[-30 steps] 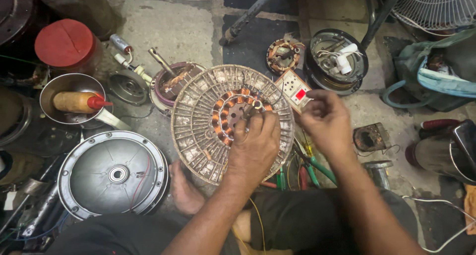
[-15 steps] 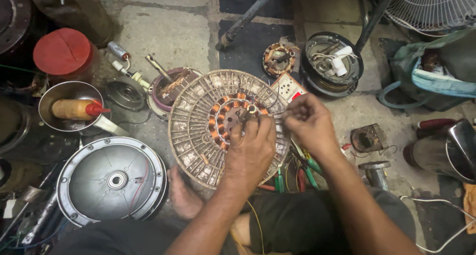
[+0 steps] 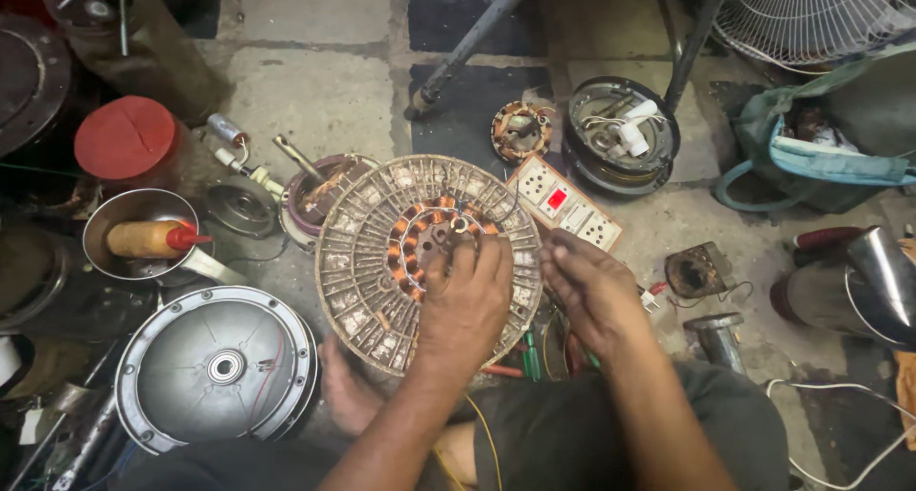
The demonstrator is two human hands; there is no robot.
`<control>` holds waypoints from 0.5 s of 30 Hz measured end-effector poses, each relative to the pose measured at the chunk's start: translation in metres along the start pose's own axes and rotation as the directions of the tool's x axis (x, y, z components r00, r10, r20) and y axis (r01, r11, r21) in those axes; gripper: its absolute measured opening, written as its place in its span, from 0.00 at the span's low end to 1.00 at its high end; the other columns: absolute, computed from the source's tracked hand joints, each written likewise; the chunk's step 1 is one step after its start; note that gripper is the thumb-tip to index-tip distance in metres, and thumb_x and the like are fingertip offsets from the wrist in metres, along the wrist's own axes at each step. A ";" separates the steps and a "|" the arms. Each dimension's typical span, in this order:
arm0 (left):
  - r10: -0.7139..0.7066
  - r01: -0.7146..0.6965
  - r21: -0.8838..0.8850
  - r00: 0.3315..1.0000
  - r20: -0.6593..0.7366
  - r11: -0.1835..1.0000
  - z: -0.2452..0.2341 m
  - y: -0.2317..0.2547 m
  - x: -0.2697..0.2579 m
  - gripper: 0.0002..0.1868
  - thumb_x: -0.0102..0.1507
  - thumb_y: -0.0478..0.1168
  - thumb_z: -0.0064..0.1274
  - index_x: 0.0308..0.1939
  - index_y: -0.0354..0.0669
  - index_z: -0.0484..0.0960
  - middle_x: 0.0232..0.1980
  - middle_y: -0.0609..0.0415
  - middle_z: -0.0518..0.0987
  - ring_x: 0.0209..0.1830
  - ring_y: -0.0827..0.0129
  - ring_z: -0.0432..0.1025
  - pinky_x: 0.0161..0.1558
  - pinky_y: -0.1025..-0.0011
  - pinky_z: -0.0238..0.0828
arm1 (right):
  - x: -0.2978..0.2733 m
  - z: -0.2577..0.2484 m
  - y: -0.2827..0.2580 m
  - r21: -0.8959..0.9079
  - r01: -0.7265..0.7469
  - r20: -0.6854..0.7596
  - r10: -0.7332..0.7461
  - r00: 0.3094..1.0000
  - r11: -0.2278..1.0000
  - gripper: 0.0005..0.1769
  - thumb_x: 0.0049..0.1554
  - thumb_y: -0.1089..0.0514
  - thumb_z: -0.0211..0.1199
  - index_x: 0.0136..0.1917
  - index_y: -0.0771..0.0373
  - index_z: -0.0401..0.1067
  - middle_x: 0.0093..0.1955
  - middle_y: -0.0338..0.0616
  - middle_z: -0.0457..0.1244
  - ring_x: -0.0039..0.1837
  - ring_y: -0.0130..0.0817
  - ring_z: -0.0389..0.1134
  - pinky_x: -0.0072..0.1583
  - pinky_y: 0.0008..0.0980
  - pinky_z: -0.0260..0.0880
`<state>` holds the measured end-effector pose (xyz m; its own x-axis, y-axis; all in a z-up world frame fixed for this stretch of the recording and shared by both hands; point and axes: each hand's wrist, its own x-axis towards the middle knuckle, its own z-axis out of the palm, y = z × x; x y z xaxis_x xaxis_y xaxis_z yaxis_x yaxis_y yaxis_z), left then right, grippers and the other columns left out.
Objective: The person sits on the floor and uses a screwdriver to adjust copper windings on a motor stator. They then use pliers to pull and arrange the wires within the stator slots.
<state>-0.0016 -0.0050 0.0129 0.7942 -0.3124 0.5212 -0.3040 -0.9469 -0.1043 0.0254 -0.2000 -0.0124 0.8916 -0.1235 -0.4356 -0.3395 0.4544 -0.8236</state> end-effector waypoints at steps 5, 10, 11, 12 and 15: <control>-0.004 0.004 0.003 1.000 -0.005 1.000 0.002 -0.001 -0.001 0.18 0.62 0.45 0.48 0.55 0.47 0.78 0.49 0.58 0.72 0.53 0.69 0.67 0.59 0.62 0.57 | 0.004 0.027 0.009 -0.311 0.090 -0.100 -0.126 0.987 0.946 0.14 0.61 0.62 0.63 0.57 0.74 0.74 0.47 0.49 0.70 0.45 0.34 0.72 0.50 0.32 0.74; -0.009 0.009 -0.041 1.000 -0.002 0.999 0.007 -0.002 -0.003 0.20 0.61 0.44 0.49 0.57 0.46 0.78 0.52 0.59 0.72 0.54 0.69 0.66 0.60 0.62 0.56 | 0.003 0.044 0.014 -0.310 0.152 0.009 -0.157 0.987 0.938 0.14 0.57 0.65 0.64 0.56 0.74 0.73 0.48 0.49 0.71 0.46 0.33 0.74 0.50 0.31 0.77; -0.009 0.009 -0.049 1.000 0.002 0.999 0.008 -0.002 -0.004 0.20 0.62 0.44 0.49 0.57 0.46 0.78 0.52 0.59 0.72 0.54 0.69 0.66 0.60 0.62 0.56 | 0.002 0.044 0.014 -0.299 0.172 0.027 -0.172 0.985 0.939 0.14 0.57 0.65 0.64 0.56 0.74 0.73 0.48 0.49 0.71 0.47 0.34 0.74 0.51 0.31 0.78; -0.005 0.006 -0.050 1.000 0.006 0.999 0.009 -0.003 -0.004 0.20 0.62 0.44 0.49 0.57 0.46 0.78 0.52 0.59 0.72 0.54 0.69 0.66 0.60 0.62 0.56 | 0.002 0.044 0.015 -0.287 0.191 0.045 -0.186 0.982 0.939 0.14 0.57 0.66 0.64 0.56 0.74 0.73 0.48 0.49 0.71 0.47 0.34 0.74 0.52 0.32 0.78; -0.005 0.005 -0.046 1.000 0.000 0.999 0.010 -0.004 -0.005 0.19 0.62 0.44 0.48 0.57 0.47 0.78 0.52 0.59 0.71 0.54 0.69 0.66 0.60 0.61 0.55 | 0.005 0.042 0.016 -0.345 0.145 0.020 -0.147 0.989 0.927 0.13 0.58 0.64 0.63 0.56 0.72 0.73 0.48 0.47 0.71 0.47 0.33 0.74 0.52 0.31 0.78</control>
<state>0.0002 -0.0006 0.0023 0.7956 -0.3074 0.5220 -0.3240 -0.9440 -0.0621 0.0368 -0.1562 -0.0128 0.9375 -0.1718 -0.3025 -0.2890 0.0994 -0.9522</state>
